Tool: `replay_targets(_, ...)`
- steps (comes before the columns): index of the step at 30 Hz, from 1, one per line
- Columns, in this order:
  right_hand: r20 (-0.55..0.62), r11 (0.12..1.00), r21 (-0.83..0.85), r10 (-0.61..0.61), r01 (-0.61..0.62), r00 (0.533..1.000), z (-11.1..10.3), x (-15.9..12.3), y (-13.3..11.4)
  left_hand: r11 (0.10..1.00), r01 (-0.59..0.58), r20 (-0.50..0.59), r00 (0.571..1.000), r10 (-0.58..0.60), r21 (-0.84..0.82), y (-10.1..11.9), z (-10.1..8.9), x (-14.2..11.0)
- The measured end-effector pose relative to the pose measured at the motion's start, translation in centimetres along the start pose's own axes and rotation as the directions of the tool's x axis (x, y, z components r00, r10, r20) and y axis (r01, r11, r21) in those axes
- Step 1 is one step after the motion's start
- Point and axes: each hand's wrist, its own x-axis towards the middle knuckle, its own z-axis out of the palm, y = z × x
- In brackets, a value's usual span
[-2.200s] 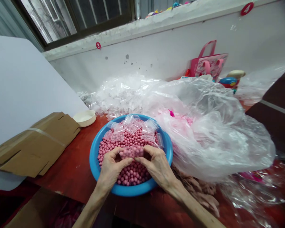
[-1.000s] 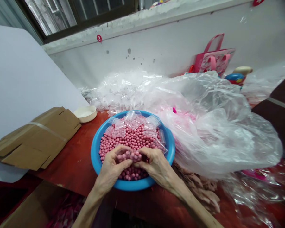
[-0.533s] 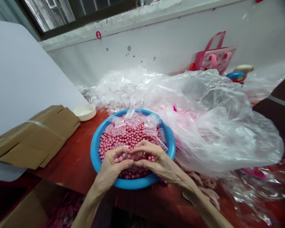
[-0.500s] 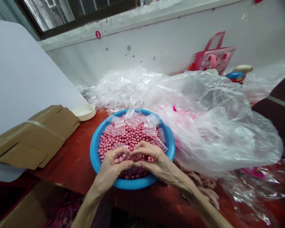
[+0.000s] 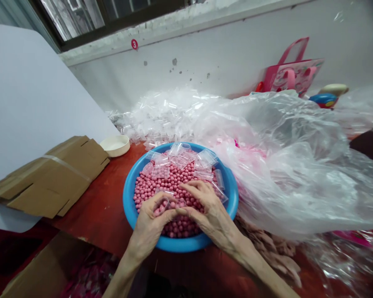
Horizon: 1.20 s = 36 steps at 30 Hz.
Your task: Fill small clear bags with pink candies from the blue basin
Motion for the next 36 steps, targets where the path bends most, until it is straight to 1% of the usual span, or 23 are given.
replay_targets(2, 0.075, 0.999, 0.051, 0.0, -0.003, 0.997, 0.3, 0.4, -0.5, 0.999, -0.013, -0.064, 0.998, 0.015, 0.029, 0.0, -0.5, 0.0)
replay_targets(5, 0.075, 0.996, 0.091, -0.002, -0.005, 0.997, 0.8, 2.0, -1.3, 0.999, -0.017, -0.237, 0.971, 0.028, 0.048, -0.2, -2.3, 0.7)
replay_targets(6, 0.078, 0.994, 0.11, -0.024, 0.016, 0.997, 1.2, 2.7, -1.6, 0.998, -0.029, -0.276, 0.96, 0.045, 0.061, -0.3, -2.9, 1.0)
replay_targets(7, 0.1, 0.99, 0.129, -0.066, 0.053, 0.993, 1.6, 3.6, -1.8, 0.996, -0.044, -0.291, 0.955, 0.065, 0.078, -0.3, -3.6, 1.4)
replay_targets(9, 0.171, 0.98, 0.137, -0.167, 0.144, 0.971, 2.7, 5.5, -2.3, 0.989, -0.079, -0.259, 0.96, 0.11, 0.124, -0.4, -4.6, 2.2)
replay_targets(11, 0.229, 0.975, 0.085, -0.218, 0.203, 0.949, 4.0, 7.4, -2.5, 0.981, -0.101, -0.21, 0.968, 0.135, 0.166, -0.5, -5.4, 3.0)
replay_targets(14, 0.256, 0.978, 0.026, -0.208, 0.208, 0.944, 5.8, 9.7, -2.2, 0.968, -0.121, -0.171, 0.972, 0.16, 0.222, -1.0, -6.4, 3.8)
replay_targets(17, 0.27, 0.977, -0.03, -0.196, 0.211, 0.943, 6.8, 11.1, -1.4, 0.942, -0.148, -0.135, 0.971, 0.196, 0.302, -1.6, -7.3, 4.6)
replay_targets(20, 0.26, 0.967, -0.136, -0.175, 0.215, 0.95, 7.5, 11.6, -0.8, 0.885, -0.17, -0.159, 0.952, 0.261, 0.433, -1.9, -7.8, 5.4)
replay_targets(23, 0.258, 0.952, -0.222, -0.152, 0.211, 0.954, 7.7, 11.6, -0.8, 0.828, -0.146, -0.213, 0.929, 0.303, 0.541, -2.0, -8.1, 5.9)
replay_targets(26, 0.254, 0.941, -0.26, -0.149, 0.216, 0.956, 7.7, 11.7, -1.1, 0.815, -0.11, -0.247, 0.923, 0.296, 0.568, -1.9, -8.4, 5.9)
replay_targets(30, 0.245, 0.915, -0.295, -0.206, 0.275, 0.947, 7.9, 12.1, -1.0, 0.834, -0.072, -0.316, 0.905, 0.285, 0.547, -2.2, -8.7, 6.1)
replay_targets(33, 0.271, 0.885, -0.319, -0.259, 0.34, 0.927, 8.3, 11.9, -0.1, 0.827, -0.048, -0.349, 0.892, 0.287, 0.559, -2.5, -8.3, 6.4)
replay_targets(36, 0.316, 0.858, -0.317, -0.307, 0.405, 0.898, 8.9, 11.5, 1.0, 0.778, -0.029, -0.353, 0.88, 0.317, 0.627, -2.7, -7.6, 6.2)
